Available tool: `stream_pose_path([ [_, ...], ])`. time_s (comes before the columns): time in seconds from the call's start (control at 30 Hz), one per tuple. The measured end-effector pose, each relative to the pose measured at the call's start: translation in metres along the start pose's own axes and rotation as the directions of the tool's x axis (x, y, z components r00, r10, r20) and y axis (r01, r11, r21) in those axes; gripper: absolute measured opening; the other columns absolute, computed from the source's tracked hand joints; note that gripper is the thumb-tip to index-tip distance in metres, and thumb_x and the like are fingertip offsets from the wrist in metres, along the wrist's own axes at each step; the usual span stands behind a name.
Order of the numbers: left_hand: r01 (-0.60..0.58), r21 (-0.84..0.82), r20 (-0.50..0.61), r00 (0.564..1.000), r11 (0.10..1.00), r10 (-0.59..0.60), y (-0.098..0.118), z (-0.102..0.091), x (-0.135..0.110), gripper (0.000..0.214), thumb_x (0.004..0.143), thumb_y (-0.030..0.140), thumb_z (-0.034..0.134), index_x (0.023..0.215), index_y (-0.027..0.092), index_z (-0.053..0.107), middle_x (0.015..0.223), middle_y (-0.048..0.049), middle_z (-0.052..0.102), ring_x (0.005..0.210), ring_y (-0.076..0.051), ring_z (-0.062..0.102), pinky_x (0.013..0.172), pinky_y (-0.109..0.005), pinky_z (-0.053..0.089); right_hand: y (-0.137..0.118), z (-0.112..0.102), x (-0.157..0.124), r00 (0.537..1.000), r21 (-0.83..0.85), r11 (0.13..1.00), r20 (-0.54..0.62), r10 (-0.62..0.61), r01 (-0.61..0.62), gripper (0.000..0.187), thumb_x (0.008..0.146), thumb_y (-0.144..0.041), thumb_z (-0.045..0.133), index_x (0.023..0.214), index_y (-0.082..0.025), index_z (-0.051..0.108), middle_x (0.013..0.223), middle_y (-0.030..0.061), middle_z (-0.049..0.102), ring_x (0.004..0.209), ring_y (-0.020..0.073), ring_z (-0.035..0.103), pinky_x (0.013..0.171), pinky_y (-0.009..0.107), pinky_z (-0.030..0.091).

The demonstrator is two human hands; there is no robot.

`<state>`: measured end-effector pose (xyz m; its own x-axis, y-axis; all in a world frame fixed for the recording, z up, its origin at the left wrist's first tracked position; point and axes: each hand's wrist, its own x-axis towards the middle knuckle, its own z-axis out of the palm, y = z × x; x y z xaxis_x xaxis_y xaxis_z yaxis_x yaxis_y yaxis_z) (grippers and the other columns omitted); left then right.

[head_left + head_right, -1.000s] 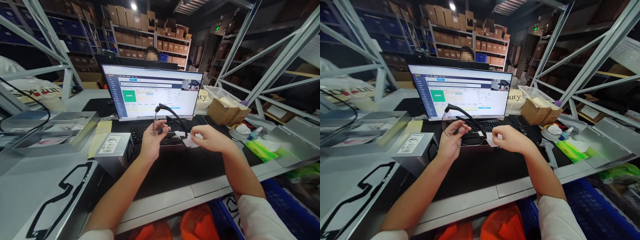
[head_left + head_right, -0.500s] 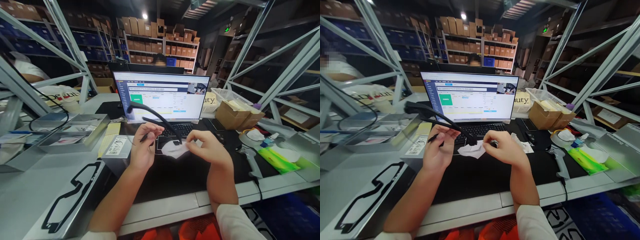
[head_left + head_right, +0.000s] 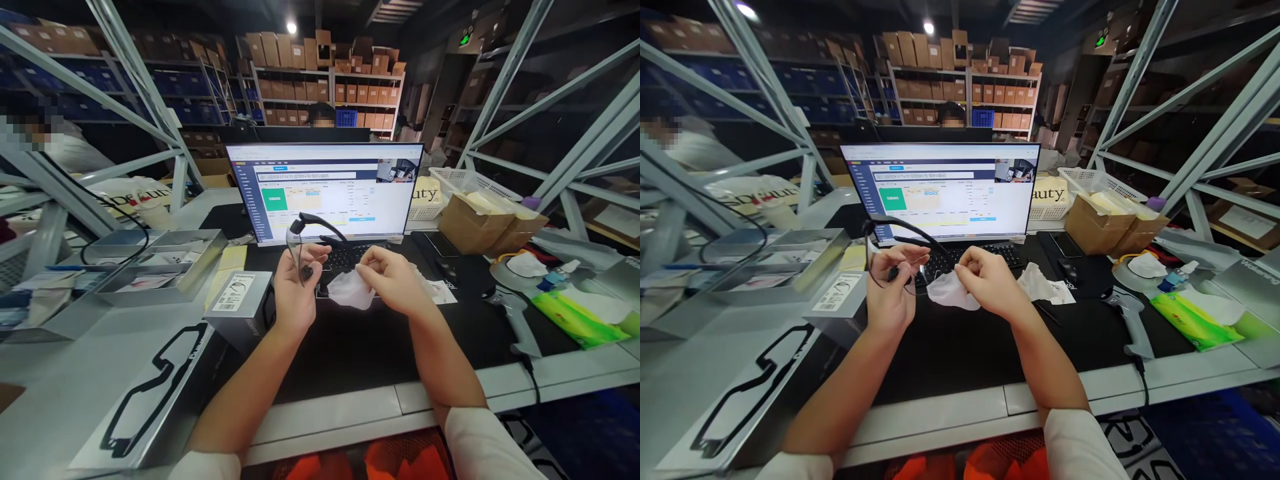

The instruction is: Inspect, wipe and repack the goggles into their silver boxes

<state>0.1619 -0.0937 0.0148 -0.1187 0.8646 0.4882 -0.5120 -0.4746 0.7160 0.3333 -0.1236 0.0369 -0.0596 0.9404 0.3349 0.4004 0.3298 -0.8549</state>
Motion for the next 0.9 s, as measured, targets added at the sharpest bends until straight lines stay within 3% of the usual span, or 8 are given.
stream_pose_path([
  [0.17,0.141,-0.077,0.111,0.985,0.987,-0.132,-0.002,-0.005,0.005,0.032,0.070,0.036,0.086,0.080,0.022,0.059,0.093,-0.0022,0.068,0.096,-0.022,0.070,0.093,-0.040,0.055,0.009,0.005,0.009,1.000,0.188,0.982,-0.018,0.013,-0.010,0.014,0.087,-0.032,0.059,0.079,-0.021,0.055,0.056,-0.0038,0.059,0.052,0.0134,0.058,0.051,0.023,0.042],
  [0.3,0.329,-0.189,0.229,0.931,0.925,-0.284,-0.002,-0.012,0.011,0.025,0.074,0.032,0.080,0.081,0.021,0.059,0.096,-0.0018,0.069,0.100,-0.023,0.070,0.090,-0.041,0.057,0.013,0.006,0.012,0.998,0.259,0.966,-0.063,-0.004,0.020,0.017,0.086,-0.035,0.062,0.080,-0.020,0.055,0.054,-0.0054,0.055,0.050,0.0118,0.054,0.050,0.023,0.040],
  [0.4,0.428,-0.232,0.245,0.895,0.874,-0.373,-0.003,-0.013,0.013,0.023,0.076,0.031,0.077,0.082,0.021,0.057,0.096,-0.0005,0.070,0.101,-0.023,0.069,0.087,-0.040,0.058,0.014,0.007,0.011,0.995,0.243,0.969,-0.098,-0.012,0.035,0.018,0.087,-0.035,0.063,0.080,-0.020,0.055,0.053,-0.0060,0.054,0.048,0.0111,0.053,0.049,0.022,0.039],
  [0.6,0.346,-0.185,0.126,0.937,0.920,-0.327,-0.008,-0.011,0.013,0.025,0.076,0.027,0.078,0.087,0.021,0.057,0.098,0.0003,0.069,0.101,-0.021,0.071,0.084,-0.037,0.060,0.016,0.010,0.012,0.999,0.215,0.976,-0.048,-0.013,0.023,0.020,0.090,-0.038,0.062,0.083,-0.021,0.056,0.052,-0.0063,0.054,0.047,0.0123,0.055,0.052,0.024,0.042],
  [0.77,0.433,-0.184,0.177,0.898,0.882,-0.404,-0.008,-0.009,0.011,0.026,0.076,0.027,0.078,0.088,0.021,0.055,0.103,-0.0005,0.070,0.099,-0.020,0.072,0.073,-0.026,0.058,0.019,0.013,0.015,0.999,0.225,0.974,-0.041,-0.008,0.017,0.020,0.091,-0.039,0.058,0.085,-0.021,0.054,0.054,-0.0059,0.056,0.048,0.0129,0.056,0.053,0.024,0.041],
  [0.9,0.447,-0.185,0.167,0.892,0.875,-0.420,-0.008,-0.007,0.010,0.029,0.075,0.027,0.080,0.088,0.020,0.055,0.105,-0.0006,0.069,0.096,-0.021,0.074,0.072,-0.027,0.058,0.022,0.014,0.017,0.997,0.183,0.983,-0.071,-0.014,0.027,0.019,0.092,-0.038,0.057,0.086,-0.021,0.054,0.054,-0.0058,0.056,0.050,0.0130,0.056,0.055,0.025,0.042],
])
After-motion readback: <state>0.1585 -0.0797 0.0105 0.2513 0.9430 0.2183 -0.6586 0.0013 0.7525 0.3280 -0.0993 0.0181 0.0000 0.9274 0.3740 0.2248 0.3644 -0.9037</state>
